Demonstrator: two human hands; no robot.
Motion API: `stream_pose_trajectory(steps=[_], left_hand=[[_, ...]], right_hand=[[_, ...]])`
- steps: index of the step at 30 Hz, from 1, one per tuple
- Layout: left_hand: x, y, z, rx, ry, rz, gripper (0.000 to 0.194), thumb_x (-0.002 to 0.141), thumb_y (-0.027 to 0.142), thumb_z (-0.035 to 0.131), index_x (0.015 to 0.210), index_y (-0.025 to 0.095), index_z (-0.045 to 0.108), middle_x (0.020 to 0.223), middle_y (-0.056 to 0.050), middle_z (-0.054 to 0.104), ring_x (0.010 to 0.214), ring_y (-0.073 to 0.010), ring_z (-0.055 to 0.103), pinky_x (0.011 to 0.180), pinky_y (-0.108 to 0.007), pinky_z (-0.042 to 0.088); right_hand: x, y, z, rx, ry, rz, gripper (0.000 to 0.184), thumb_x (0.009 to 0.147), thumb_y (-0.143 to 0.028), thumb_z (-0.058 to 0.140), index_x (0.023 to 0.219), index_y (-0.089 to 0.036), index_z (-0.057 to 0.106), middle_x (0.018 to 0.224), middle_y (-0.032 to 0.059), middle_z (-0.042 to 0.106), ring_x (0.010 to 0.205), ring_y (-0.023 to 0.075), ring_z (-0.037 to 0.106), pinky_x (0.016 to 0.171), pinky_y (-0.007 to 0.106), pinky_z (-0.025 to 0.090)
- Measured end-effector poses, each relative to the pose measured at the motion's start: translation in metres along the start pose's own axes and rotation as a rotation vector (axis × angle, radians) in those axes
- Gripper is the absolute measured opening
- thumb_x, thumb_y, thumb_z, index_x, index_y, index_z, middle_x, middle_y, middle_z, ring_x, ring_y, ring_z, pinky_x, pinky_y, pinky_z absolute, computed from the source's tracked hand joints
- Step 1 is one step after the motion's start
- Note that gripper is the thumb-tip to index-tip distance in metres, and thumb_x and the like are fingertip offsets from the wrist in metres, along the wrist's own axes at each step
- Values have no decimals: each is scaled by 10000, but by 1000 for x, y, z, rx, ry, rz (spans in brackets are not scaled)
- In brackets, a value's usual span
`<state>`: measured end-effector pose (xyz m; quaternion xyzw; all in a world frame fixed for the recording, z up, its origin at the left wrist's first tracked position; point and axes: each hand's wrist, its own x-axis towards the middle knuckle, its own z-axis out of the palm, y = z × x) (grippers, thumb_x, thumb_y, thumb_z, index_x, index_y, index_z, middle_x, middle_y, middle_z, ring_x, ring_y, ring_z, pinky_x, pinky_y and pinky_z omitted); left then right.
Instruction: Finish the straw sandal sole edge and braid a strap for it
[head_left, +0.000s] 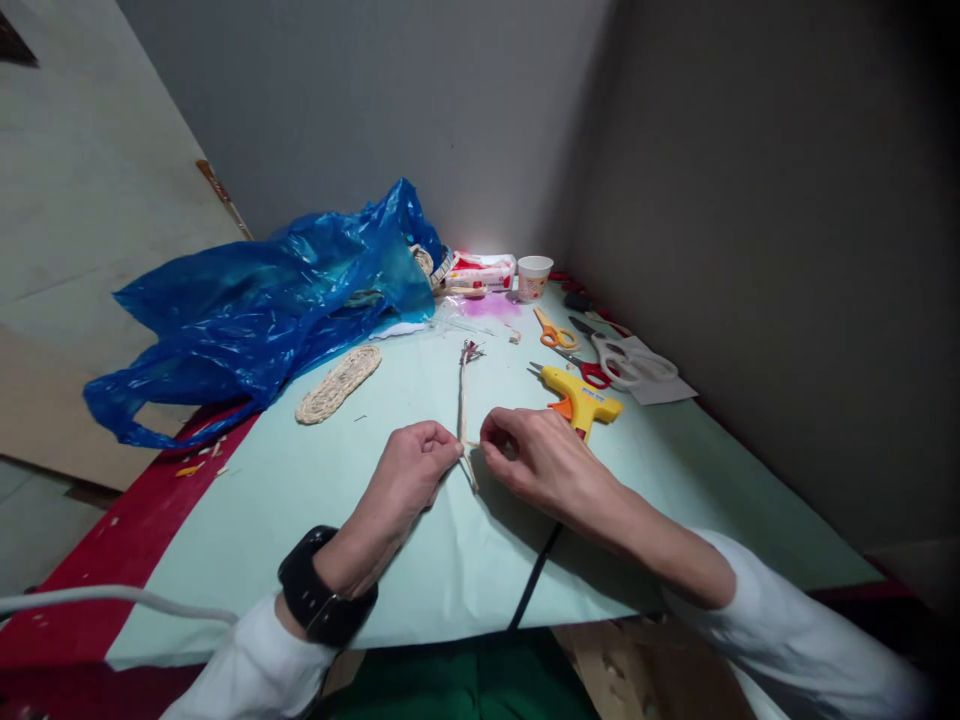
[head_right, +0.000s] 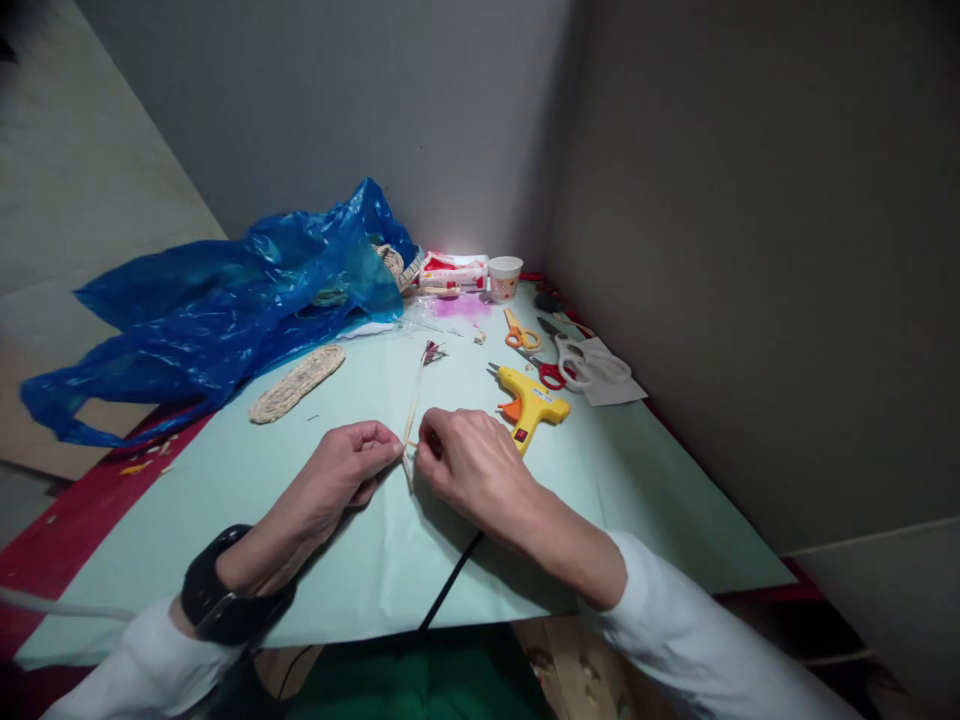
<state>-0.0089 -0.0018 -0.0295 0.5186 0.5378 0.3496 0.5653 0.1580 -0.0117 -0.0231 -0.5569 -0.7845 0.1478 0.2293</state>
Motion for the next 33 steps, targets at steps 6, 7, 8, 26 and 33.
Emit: stream_pose_trajectory(steps=[6, 7, 8, 26, 33], left_hand=[[-2, 1, 0, -48, -24, 5, 156, 747, 214, 595, 631, 158, 507, 471, 92, 370, 402, -23, 259, 387, -171, 147], [-2, 1, -1, -64, -38, -7, 159, 754, 219, 590, 634, 159, 505, 478, 91, 371, 402, -21, 249, 388, -173, 139], [-1, 1, -2, -80, -55, -20, 161, 761, 225, 590, 642, 159, 506, 489, 90, 376, 403, -19, 240, 388, -174, 132], [0, 0, -13, -147, -186, -46, 143, 779, 270, 631, 805, 137, 583, 546, 69, 433, 425, -28, 256, 401, -183, 127], [-6, 2, -9, 97, -81, 65, 136, 831, 294, 568, 783, 167, 574, 539, 43, 509, 465, -73, 343, 460, -203, 238]], right_hand=[[-7, 0, 22, -238, 208, -330, 122, 885, -189, 566, 802, -157, 649, 693, 29, 627, 643, 155, 553, 531, 286, 226], [-7, 0, 25, -268, 227, -370, 142, 897, -183, 552, 789, -157, 641, 680, 31, 618, 632, 160, 539, 523, 295, 208], [-8, 1, 27, -287, 238, -399, 167, 907, -172, 534, 773, -156, 632, 664, 33, 606, 619, 164, 521, 519, 302, 194], [11, 9, 3, 645, -165, 99, 294, 896, -425, 596, 991, -152, 648, 771, 21, 653, 566, 98, 488, 541, 223, 350], [15, 9, 17, 916, -360, 115, 338, 878, -463, 578, 814, -134, 620, 648, -8, 563, 486, 65, 338, 447, 200, 233]])
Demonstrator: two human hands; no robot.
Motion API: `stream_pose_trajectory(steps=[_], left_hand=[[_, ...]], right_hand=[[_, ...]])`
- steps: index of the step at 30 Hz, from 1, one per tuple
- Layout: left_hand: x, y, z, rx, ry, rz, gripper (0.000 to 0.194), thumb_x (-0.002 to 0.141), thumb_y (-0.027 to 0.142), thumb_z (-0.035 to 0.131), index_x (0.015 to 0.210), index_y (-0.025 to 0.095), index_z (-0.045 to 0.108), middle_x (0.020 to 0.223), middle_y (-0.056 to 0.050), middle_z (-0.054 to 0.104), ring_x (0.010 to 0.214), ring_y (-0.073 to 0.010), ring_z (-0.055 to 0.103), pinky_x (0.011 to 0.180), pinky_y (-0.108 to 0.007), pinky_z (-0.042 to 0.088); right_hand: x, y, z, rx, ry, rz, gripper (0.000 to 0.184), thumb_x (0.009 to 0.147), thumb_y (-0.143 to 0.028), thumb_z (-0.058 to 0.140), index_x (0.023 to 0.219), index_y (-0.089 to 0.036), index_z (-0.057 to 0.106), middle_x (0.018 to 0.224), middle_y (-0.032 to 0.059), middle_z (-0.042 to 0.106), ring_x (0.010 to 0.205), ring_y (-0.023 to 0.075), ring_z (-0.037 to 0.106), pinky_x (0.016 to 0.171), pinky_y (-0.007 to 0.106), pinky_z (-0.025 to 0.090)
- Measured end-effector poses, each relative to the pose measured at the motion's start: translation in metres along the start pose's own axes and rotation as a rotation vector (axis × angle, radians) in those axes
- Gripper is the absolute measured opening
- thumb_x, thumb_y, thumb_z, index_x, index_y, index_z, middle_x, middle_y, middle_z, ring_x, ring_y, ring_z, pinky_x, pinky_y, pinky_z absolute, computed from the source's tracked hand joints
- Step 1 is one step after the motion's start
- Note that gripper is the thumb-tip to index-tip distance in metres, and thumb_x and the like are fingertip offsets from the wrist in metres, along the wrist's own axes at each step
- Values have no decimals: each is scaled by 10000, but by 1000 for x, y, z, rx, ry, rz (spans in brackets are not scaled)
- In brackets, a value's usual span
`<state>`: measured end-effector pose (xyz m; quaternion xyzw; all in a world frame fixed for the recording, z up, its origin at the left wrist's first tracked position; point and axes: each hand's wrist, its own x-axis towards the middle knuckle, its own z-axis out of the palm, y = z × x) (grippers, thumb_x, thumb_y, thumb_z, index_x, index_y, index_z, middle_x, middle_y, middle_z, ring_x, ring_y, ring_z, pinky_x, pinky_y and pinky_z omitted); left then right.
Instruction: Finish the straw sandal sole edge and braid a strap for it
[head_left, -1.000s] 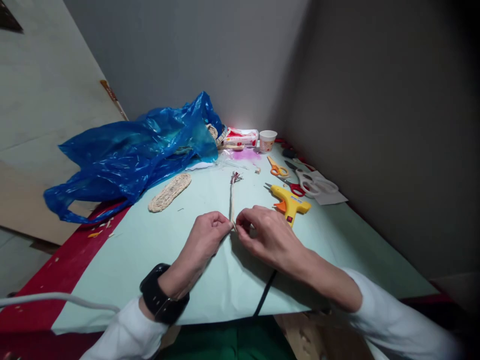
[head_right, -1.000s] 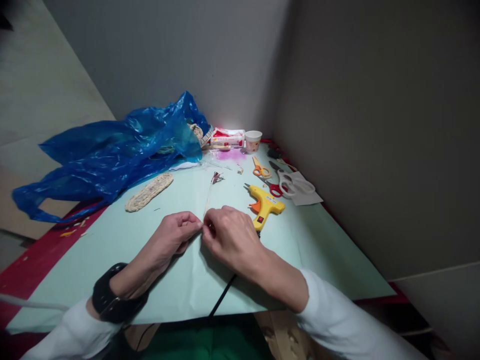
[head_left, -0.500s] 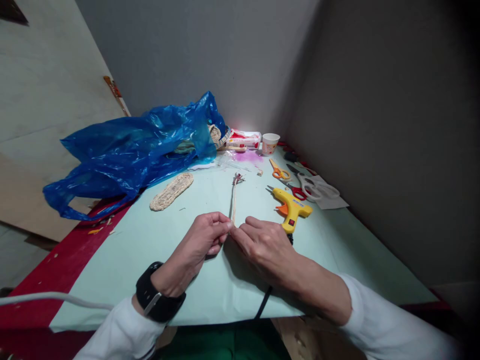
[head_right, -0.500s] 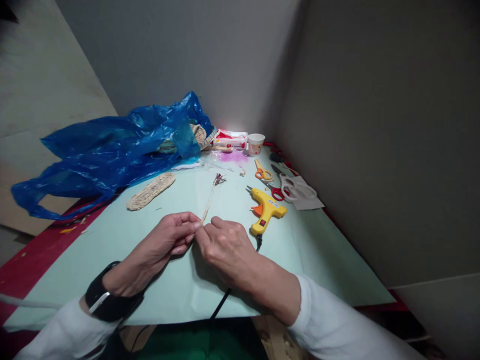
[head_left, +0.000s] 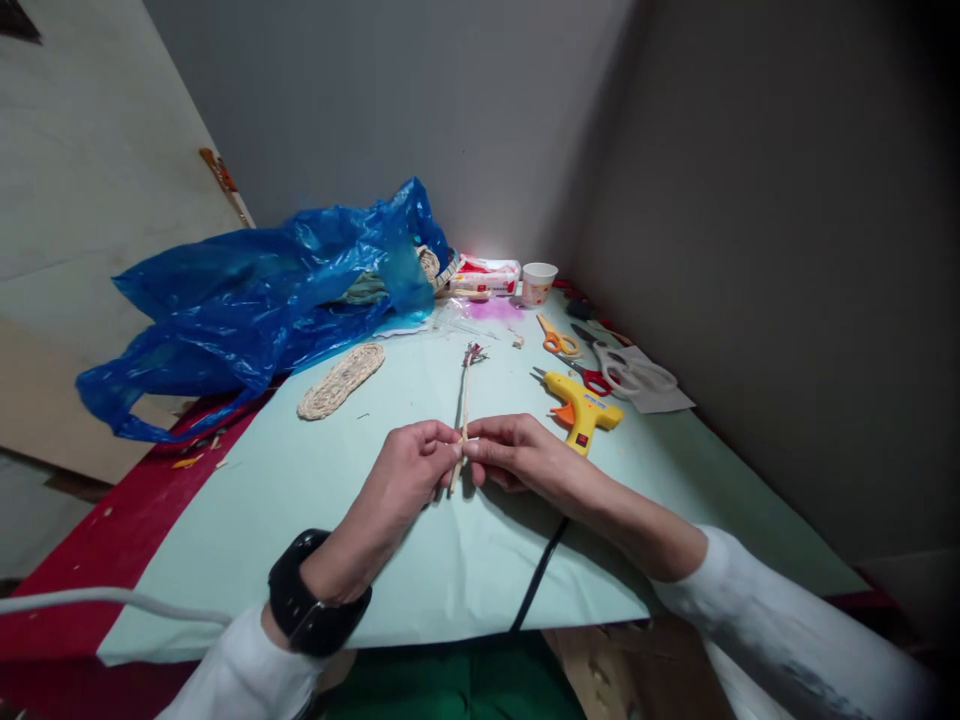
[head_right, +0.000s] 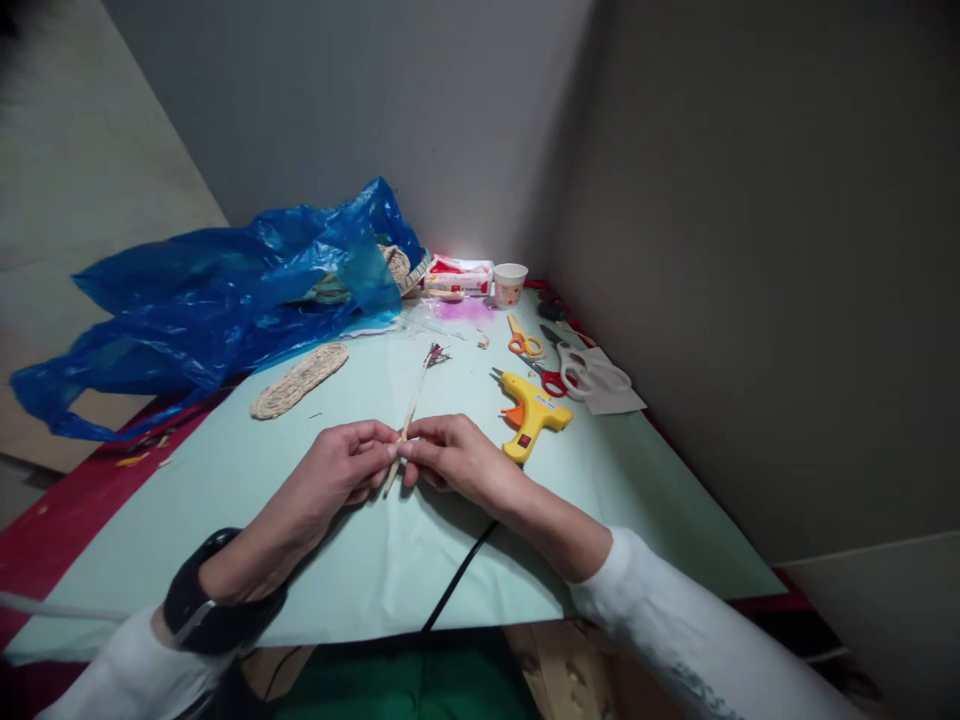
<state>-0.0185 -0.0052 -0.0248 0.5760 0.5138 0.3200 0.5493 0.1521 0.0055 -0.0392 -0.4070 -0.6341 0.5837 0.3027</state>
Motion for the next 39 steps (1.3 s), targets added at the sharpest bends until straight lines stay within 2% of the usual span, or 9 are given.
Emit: stream_pose_trajectory(steps=[9, 14, 18, 24, 27, 29, 32, 34, 39], left_hand=[[-9, 2, 14, 494, 249, 219, 172, 833, 185, 536, 664, 210, 556, 560, 21, 525, 511, -144, 402, 580, -285, 251], [-14, -1, 17, 637, 295, 324, 176, 846, 189, 537, 673, 220, 547, 555, 7, 511, 502, -160, 410, 577, -294, 240], [-16, -7, 26, 749, 297, 426, 146, 814, 120, 538, 737, 218, 612, 646, -43, 598, 545, -188, 478, 583, -305, 244], [-24, -7, 31, 811, 182, 472, 154, 801, 102, 543, 748, 204, 645, 712, -77, 664, 599, -214, 565, 577, -317, 271], [-23, 1, 18, 734, 305, 447, 152, 877, 204, 512, 783, 204, 632, 795, -73, 668, 709, -216, 589, 654, -318, 356], [-18, 5, 8, 581, 369, 308, 125, 865, 254, 543, 765, 205, 600, 740, -43, 628, 640, -183, 541, 621, -304, 361], [-6, 5, 2, 106, 63, -6, 160, 851, 365, 576, 845, 205, 586, 572, 24, 535, 459, -126, 431, 467, -251, 299], [1, 2, 3, -103, -115, -116, 225, 830, 409, 591, 802, 187, 564, 529, 51, 470, 402, -86, 352, 398, -215, 228], [7, -1, 9, -272, -146, -148, 271, 759, 381, 675, 753, 159, 520, 667, 41, 503, 429, -13, 238, 373, -161, 171]], right_hand=[[-4, -2, 6, -143, 275, -42, 211, 860, -281, 589, 766, -136, 710, 690, 26, 666, 618, 123, 504, 606, 237, 355], [-5, 2, 5, -94, 310, -37, 212, 841, -297, 626, 758, -135, 735, 634, 7, 607, 601, 117, 460, 581, 241, 328], [-3, 3, 7, 75, 263, 8, 260, 825, -377, 652, 775, -133, 725, 534, -29, 502, 504, 83, 382, 499, 222, 274], [-3, -4, 10, 283, 244, 40, 335, 726, -436, 730, 802, -113, 683, 703, 21, 628, 546, 74, 435, 524, 215, 315], [-5, -6, 8, 284, 245, 39, 290, 724, -389, 733, 767, -107, 679, 645, -3, 602, 494, 50, 322, 481, 214, 225], [-7, -6, 7, 280, 234, 39, 261, 741, -366, 709, 775, -110, 675, 678, 7, 626, 491, 49, 306, 481, 218, 218], [-10, -7, 7, 271, 197, 42, 236, 763, -352, 666, 810, -121, 654, 719, 18, 633, 520, 62, 373, 501, 215, 243], [-11, -7, 7, 252, 172, 48, 234, 775, -352, 642, 837, -127, 635, 710, 14, 615, 543, 73, 413, 510, 210, 251], [-11, -4, 6, 161, 153, 38, 167, 825, -311, 589, 850, -145, 583, 705, 2, 592, 553, 85, 420, 515, 211, 267]])
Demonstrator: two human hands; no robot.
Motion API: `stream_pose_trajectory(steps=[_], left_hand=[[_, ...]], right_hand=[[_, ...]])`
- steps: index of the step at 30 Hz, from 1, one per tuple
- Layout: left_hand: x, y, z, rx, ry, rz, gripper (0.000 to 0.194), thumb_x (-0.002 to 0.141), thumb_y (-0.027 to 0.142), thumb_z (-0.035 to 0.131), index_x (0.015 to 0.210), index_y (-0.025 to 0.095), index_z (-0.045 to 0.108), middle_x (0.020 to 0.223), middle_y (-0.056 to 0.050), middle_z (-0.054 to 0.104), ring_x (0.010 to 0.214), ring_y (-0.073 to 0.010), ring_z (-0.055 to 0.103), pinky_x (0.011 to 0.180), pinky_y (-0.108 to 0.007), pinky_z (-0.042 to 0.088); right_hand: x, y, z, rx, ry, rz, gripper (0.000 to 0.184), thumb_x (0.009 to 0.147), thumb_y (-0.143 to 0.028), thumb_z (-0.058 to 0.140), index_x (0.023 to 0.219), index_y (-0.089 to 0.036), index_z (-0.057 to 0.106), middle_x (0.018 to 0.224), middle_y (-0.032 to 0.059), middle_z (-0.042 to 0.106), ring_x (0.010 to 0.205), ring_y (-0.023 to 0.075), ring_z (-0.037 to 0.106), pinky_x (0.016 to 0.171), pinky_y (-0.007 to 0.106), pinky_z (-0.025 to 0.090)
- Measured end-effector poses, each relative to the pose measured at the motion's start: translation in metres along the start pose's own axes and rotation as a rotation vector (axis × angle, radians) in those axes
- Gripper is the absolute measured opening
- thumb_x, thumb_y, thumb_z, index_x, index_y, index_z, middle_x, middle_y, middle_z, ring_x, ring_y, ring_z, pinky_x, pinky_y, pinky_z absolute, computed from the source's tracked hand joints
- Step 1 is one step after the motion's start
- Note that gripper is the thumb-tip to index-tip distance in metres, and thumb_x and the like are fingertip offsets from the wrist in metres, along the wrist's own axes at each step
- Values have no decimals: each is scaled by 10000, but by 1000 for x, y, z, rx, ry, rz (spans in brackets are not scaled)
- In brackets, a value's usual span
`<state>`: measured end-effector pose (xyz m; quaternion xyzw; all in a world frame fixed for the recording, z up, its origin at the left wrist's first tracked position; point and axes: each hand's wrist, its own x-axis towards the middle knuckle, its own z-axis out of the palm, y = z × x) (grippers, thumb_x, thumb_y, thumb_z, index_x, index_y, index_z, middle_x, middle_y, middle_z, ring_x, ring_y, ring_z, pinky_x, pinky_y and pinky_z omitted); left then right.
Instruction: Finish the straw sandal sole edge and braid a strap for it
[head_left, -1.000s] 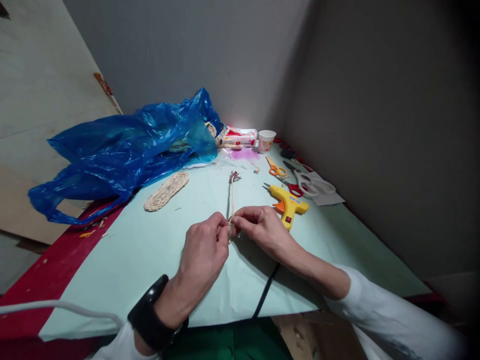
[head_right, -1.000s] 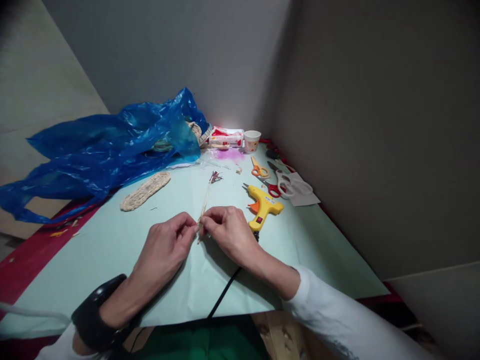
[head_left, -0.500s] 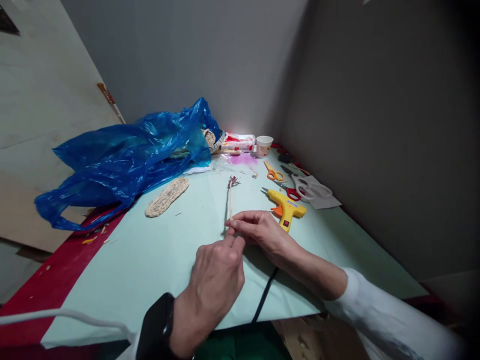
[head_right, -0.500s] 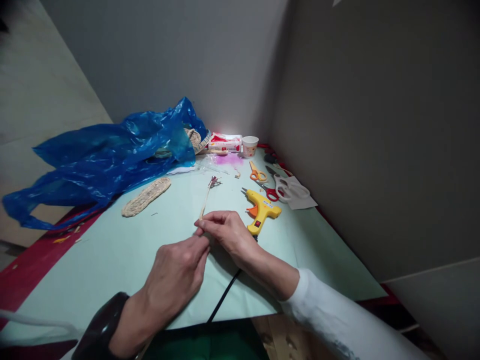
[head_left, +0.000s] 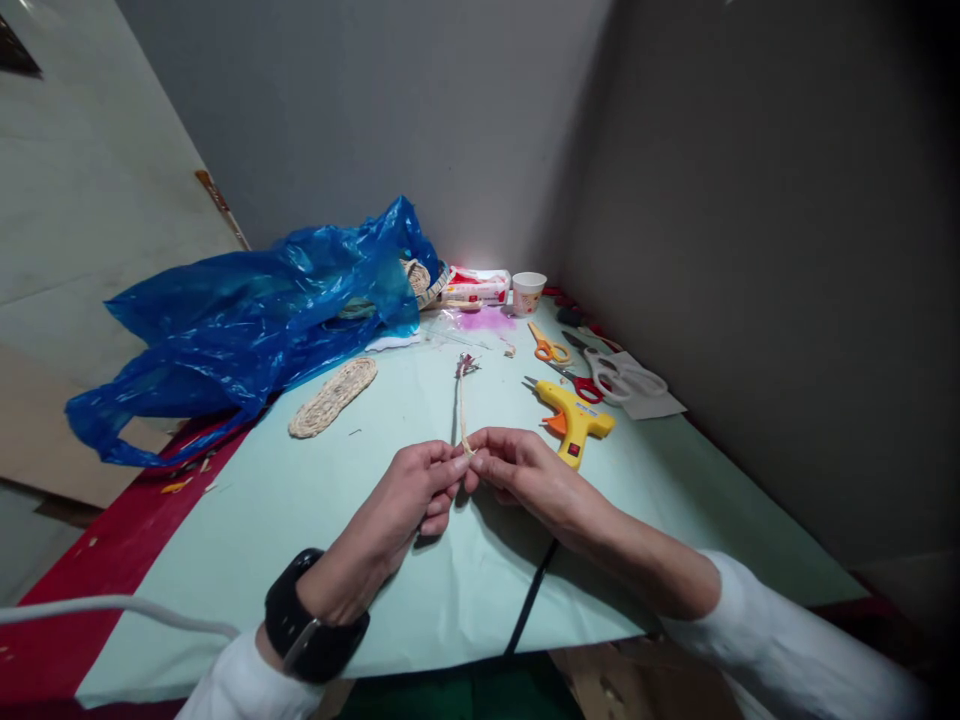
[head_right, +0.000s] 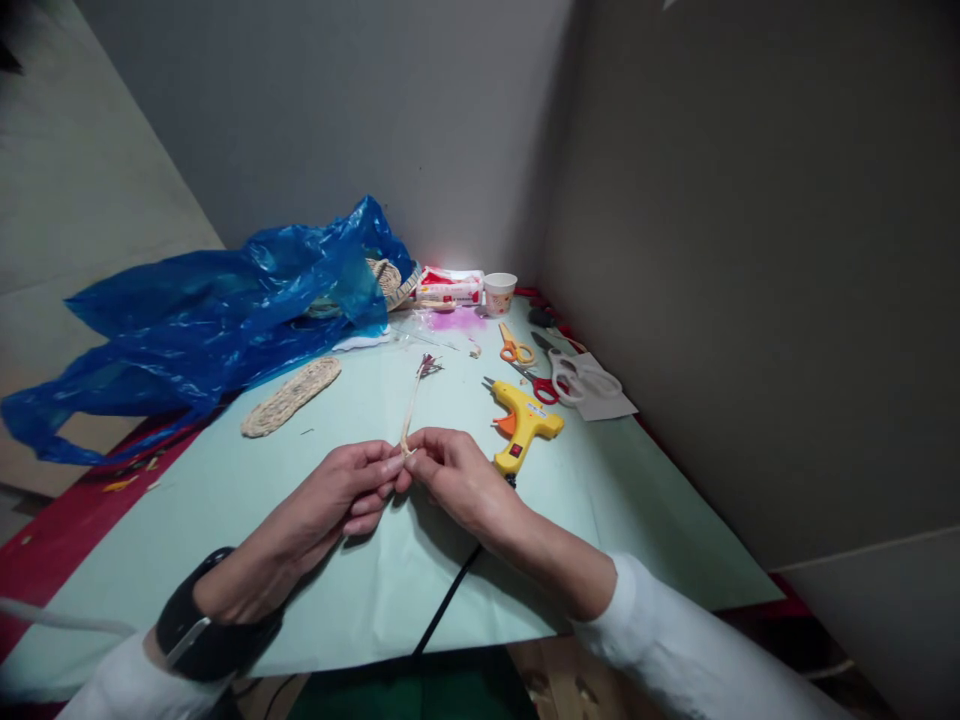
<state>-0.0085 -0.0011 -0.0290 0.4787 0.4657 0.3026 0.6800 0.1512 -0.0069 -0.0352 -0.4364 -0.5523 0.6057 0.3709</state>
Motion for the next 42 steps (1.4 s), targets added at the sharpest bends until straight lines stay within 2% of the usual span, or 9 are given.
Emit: stream_pose_trajectory(steps=[5, 14, 19, 21, 23, 26, 28, 36, 42], left_hand=[[0, -2, -1, -43, 37, -9, 290, 765, 369, 676, 678, 166, 487, 530, 93, 383, 391, -4, 205, 358, -156, 143], [2, -4, 5, -15, 149, 12, 150, 720, 267, 644, 730, 160, 539, 465, 111, 332, 389, -19, 181, 357, -168, 116], [-2, -4, 9, 39, 231, 54, 148, 717, 267, 644, 703, 172, 531, 447, 115, 326, 385, -27, 199, 364, -178, 121], [-4, -4, 9, 56, 253, 70, 147, 712, 254, 642, 677, 170, 526, 455, 113, 331, 396, -23, 216, 377, -172, 128], [-4, -3, 9, 62, 261, 82, 118, 694, 224, 629, 666, 164, 531, 477, 105, 359, 416, -20, 240, 397, -162, 152], [-4, -4, 9, 53, 252, 83, 73, 654, 192, 598, 645, 156, 536, 504, 86, 411, 443, -23, 295, 421, -155, 197], [-3, -5, 9, 44, 241, 75, 53, 641, 194, 570, 632, 153, 537, 507, 76, 432, 443, -28, 316, 423, -160, 206], [-4, -8, 1, 35, 163, 57, 128, 666, 205, 559, 751, 145, 635, 493, 68, 448, 414, -49, 314, 393, -180, 220], [-2, -7, 0, 1, 154, 62, 96, 688, 245, 600, 674, 151, 612, 503, 54, 471, 416, -50, 342, 407, -187, 260]], right_hand=[[-2, 7, 1, -177, 16, -77, 109, 894, -259, 538, 902, -155, 568, 705, -1, 598, 615, 113, 447, 578, 228, 319], [-9, 6, 5, -548, 90, -161, 122, 946, -209, 445, 1060, -192, 405, 698, -37, 586, 661, 147, 507, 646, 259, 348], [-16, 2, 11, -967, 192, -191, 223, 926, -154, 394, 1149, -172, 396, 761, 11, 620, 615, 179, 536, 584, 274, 311], [-17, 3, 12, -1167, 245, -291, 242, 877, -102, 389, 1113, -154, 409, 750, 32, 620, 593, 194, 542, 544, 281, 270], [-16, 6, 13, -1322, 282, -490, 225, 831, -50, 384, 1025, -152, 433, 699, 33, 588, 575, 195, 530, 522, 288, 249], [-12, 13, 14, -1435, 259, -812, 208, 838, 4, 341, 887, -174, 438, 629, 12, 512, 538, 173, 461, 518, 291, 270], [-10, 15, 15, -1469, 221, -914, 223, 850, 17, 326, 860, -178, 433, 633, 9, 486, 541, 166, 426, 520, 289, 284], [-17, 15, 24, -1615, 241, -954, 211, 887, 6, 320, 901, -171, 436, 707, 22, 512, 598, 174, 453, 534, 322, 289], [-17, 20, 24, -1624, 210, -920, 218, 921, -32, 323, 1066, -126, 456, 813, 57, 586, 664, 193, 521, 561, 340, 361]])
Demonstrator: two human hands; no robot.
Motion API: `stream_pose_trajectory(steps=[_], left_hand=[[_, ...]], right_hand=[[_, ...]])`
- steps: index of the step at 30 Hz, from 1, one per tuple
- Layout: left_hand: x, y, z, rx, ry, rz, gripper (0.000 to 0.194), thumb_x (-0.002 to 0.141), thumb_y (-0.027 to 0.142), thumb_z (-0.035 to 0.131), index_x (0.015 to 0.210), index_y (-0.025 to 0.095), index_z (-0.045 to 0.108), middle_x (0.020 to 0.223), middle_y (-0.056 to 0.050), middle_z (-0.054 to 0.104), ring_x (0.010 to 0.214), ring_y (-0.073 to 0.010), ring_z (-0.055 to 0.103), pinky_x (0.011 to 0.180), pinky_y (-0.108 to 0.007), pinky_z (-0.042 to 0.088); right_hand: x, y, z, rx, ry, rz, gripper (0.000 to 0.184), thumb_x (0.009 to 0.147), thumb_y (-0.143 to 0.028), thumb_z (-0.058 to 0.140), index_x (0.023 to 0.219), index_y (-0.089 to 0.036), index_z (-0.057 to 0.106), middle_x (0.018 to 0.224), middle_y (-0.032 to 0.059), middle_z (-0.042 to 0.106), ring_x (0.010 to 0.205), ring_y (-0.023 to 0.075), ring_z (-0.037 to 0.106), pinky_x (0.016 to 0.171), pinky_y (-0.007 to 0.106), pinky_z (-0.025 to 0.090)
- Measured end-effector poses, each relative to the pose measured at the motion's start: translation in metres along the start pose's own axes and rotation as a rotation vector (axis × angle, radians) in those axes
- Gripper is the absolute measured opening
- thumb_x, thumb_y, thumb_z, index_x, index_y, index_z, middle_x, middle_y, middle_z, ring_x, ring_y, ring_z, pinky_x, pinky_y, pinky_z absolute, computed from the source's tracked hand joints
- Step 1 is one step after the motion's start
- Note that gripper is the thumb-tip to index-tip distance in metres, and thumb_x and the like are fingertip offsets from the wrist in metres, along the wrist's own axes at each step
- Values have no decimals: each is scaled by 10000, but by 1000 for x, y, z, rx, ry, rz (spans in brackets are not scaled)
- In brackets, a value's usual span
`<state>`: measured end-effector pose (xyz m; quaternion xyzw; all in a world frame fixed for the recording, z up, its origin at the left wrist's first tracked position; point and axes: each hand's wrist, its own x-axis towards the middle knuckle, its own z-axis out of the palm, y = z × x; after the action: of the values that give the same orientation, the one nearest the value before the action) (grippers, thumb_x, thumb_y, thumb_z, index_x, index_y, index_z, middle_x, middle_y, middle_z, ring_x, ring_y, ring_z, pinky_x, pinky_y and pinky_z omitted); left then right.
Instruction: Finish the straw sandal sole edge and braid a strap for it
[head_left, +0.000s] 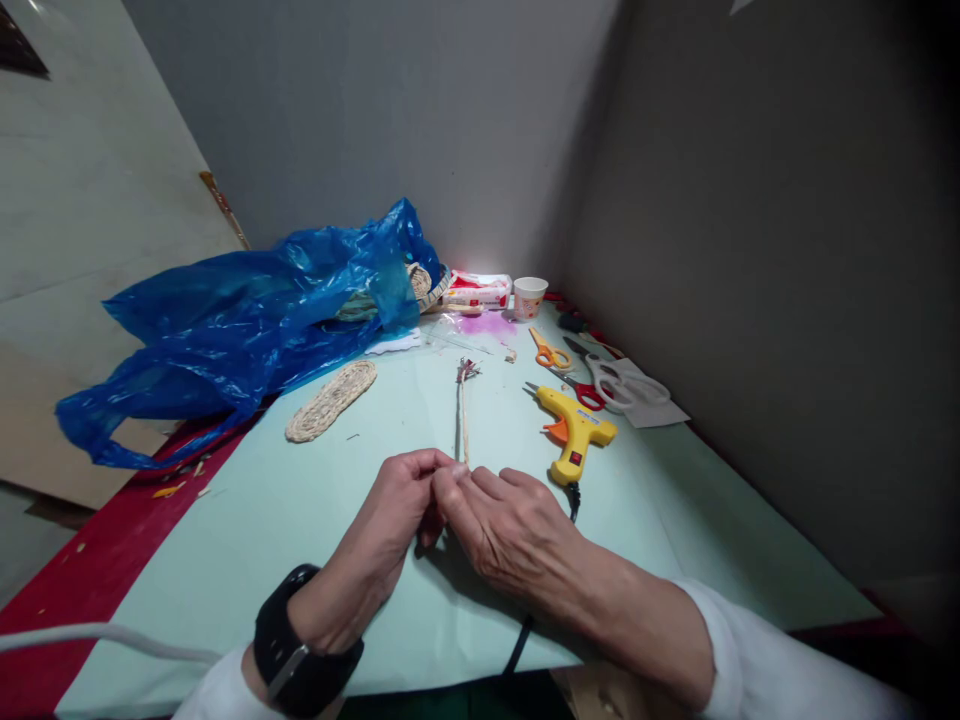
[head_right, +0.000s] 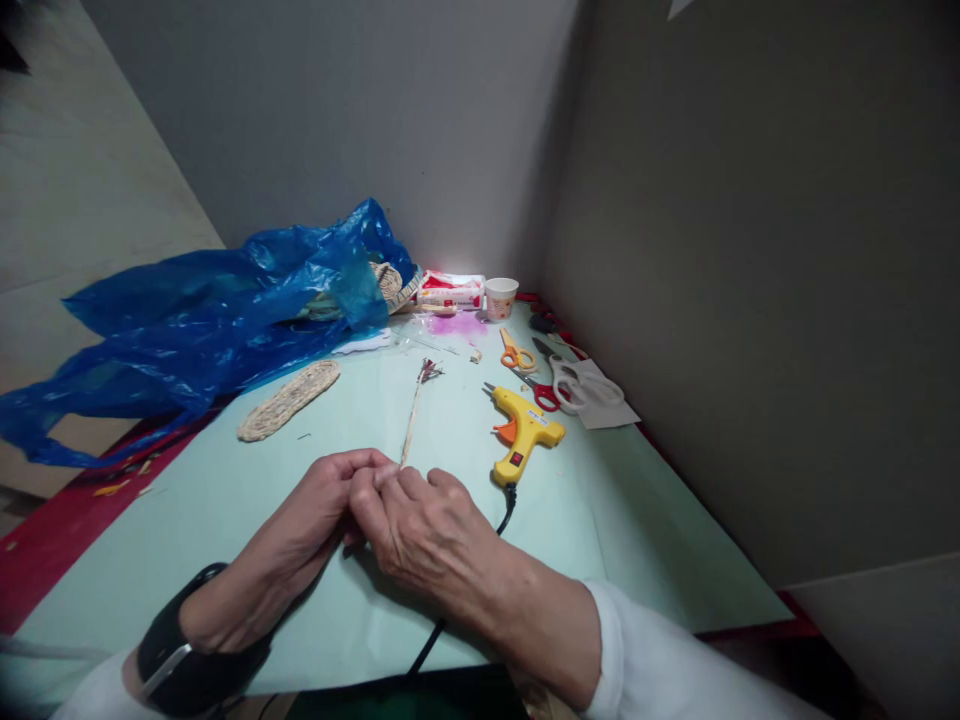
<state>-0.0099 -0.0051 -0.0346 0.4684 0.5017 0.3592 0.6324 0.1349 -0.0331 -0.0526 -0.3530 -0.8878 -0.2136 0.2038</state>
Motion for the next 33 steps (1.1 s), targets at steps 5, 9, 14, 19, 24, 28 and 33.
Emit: stream_pose_trajectory(steps=[5, 9, 14, 19, 24, 28, 33], left_hand=[[0, 1, -3, -39, 32, -27, 112, 705, 239, 641, 679, 134, 616, 500, 58, 451, 413, -33, 315, 387, -165, 203], [-2, 4, -7, -81, 11, -66, 140, 730, 251, 687, 719, 126, 625, 536, 46, 479, 429, -30, 334, 392, -156, 222], [-6, 7, -7, -104, 25, -112, 184, 763, 287, 707, 765, 112, 651, 531, 62, 427, 423, -13, 262, 384, -154, 145], [-11, 8, -5, -95, 63, -156, 202, 796, 337, 688, 804, 144, 631, 539, 72, 429, 404, 0, 218, 387, -159, 100], [-16, 12, 0, -96, 98, -163, 216, 787, 357, 677, 754, 157, 600, 700, -15, 648, 357, 15, 253, 368, -173, 98], [-18, 16, 4, -69, 177, -202, 211, 742, 363, 687, 721, 157, 643, 645, -20, 648, 347, 6, 258, 367, -173, 98], [-17, 17, 4, -58, 217, -185, 188, 709, 339, 689, 733, 154, 665, 635, -24, 652, 363, -9, 303, 362, -161, 120]], right_hand=[[-1, 4, -8, 200, -78, 66, 265, 893, -97, 420, 1158, -114, 422, 783, 40, 618, 653, 191, 567, 553, 316, 377], [-8, 31, -26, 334, 9, 329, 319, 861, -108, 412, 1177, -131, 449, 803, 50, 654, 660, 170, 612, 578, 270, 404], [-33, 87, -40, -29, -24, 649, 205, 953, -335, 430, 1004, -175, 547, 931, 98, 658, 803, 243, 628, 623, 302, 412], [-60, 115, -32, -126, -347, 800, 385, 940, -546, 419, 948, -192, 570, 881, 114, 644, 720, 276, 620, 516, 295, 326], [-71, 116, -25, 77, -367, 825, 404, 940, -558, 414, 896, -198, 592, 830, 103, 631, 681, 250, 596, 568, 322, 364], [-72, 119, -26, 330, -308, 859, 422, 943, -550, 421, 929, -190, 641, 823, 110, 653, 692, 233, 603, 612, 332, 397], [-66, 122, -26, 432, -362, 1029, 516, 871, -678, 474, 960, -196, 634, 787, 71, 655, 667, 220, 586, 588, 308, 382]])
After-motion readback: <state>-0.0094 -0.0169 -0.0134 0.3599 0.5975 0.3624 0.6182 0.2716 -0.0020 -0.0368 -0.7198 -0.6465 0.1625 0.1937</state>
